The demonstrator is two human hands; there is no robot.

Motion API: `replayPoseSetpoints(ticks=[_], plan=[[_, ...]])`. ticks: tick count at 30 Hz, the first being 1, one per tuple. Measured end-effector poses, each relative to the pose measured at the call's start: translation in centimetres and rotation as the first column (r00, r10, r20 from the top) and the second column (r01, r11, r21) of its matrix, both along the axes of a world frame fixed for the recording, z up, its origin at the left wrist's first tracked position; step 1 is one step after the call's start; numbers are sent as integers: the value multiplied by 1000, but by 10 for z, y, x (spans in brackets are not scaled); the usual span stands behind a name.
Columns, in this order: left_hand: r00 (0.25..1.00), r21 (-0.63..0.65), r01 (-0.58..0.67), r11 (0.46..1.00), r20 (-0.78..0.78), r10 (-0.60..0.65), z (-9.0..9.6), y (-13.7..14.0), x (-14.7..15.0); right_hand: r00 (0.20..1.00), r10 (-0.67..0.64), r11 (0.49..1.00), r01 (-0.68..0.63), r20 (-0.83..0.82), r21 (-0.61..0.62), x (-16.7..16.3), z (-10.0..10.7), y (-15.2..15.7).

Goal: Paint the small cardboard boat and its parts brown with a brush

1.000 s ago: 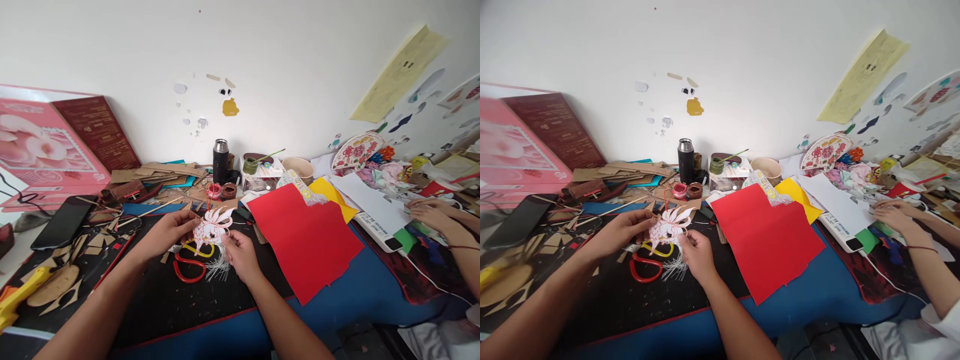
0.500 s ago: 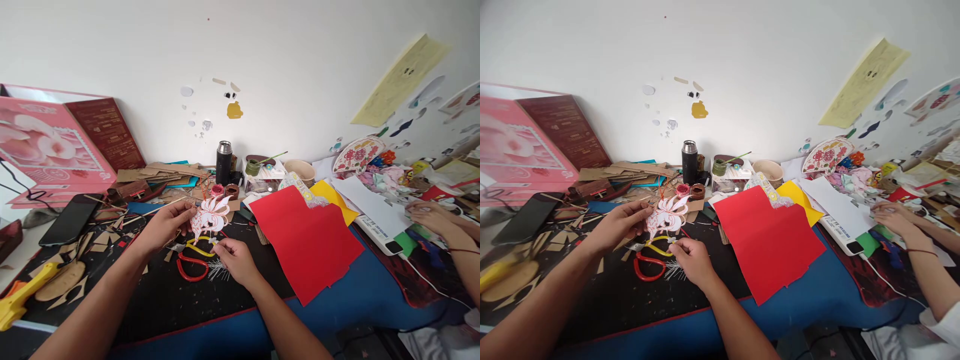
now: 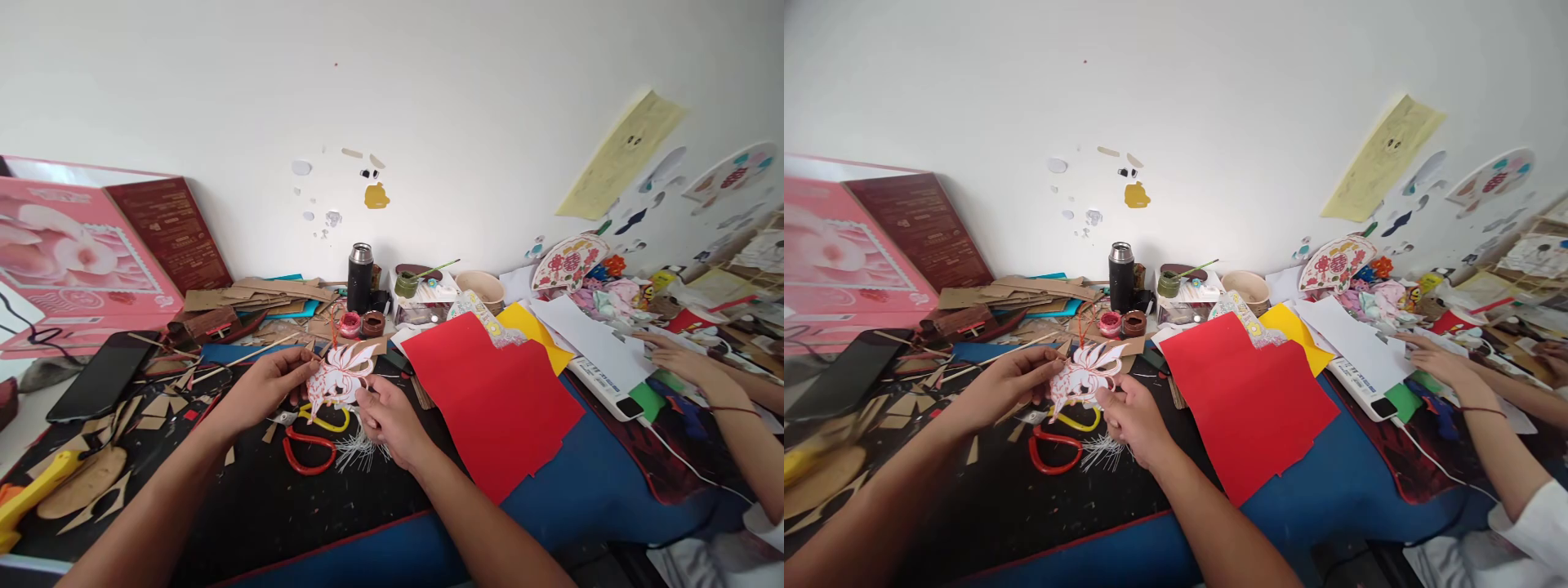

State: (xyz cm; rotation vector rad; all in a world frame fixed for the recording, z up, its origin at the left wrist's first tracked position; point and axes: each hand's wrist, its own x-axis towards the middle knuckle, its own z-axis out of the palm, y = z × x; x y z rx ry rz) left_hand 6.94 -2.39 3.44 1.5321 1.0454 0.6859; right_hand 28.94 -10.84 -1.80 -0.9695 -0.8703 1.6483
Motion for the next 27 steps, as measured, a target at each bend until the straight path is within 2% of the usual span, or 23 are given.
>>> replayPoseSetpoints(ticks=[9, 16, 22, 27], plan=[[1000, 9, 27, 1000, -6, -27, 1, -7, 0, 995, -93, 995, 94, 48, -32, -12, -5, 8], [999, 0, 41, 999, -3, -41, -5, -5, -6, 995, -99, 995, 99, 15, -20, -8, -5, 9], [997, -5, 71, 997, -20, -71, -7, -6, -9, 989, -129, 992, 130, 69, -3, -1, 1, 14], [996, 12, 79, 997, -29, -79, -8, -5, -9, 989, -127, 992, 127, 73, 6, -5, -2, 14]])
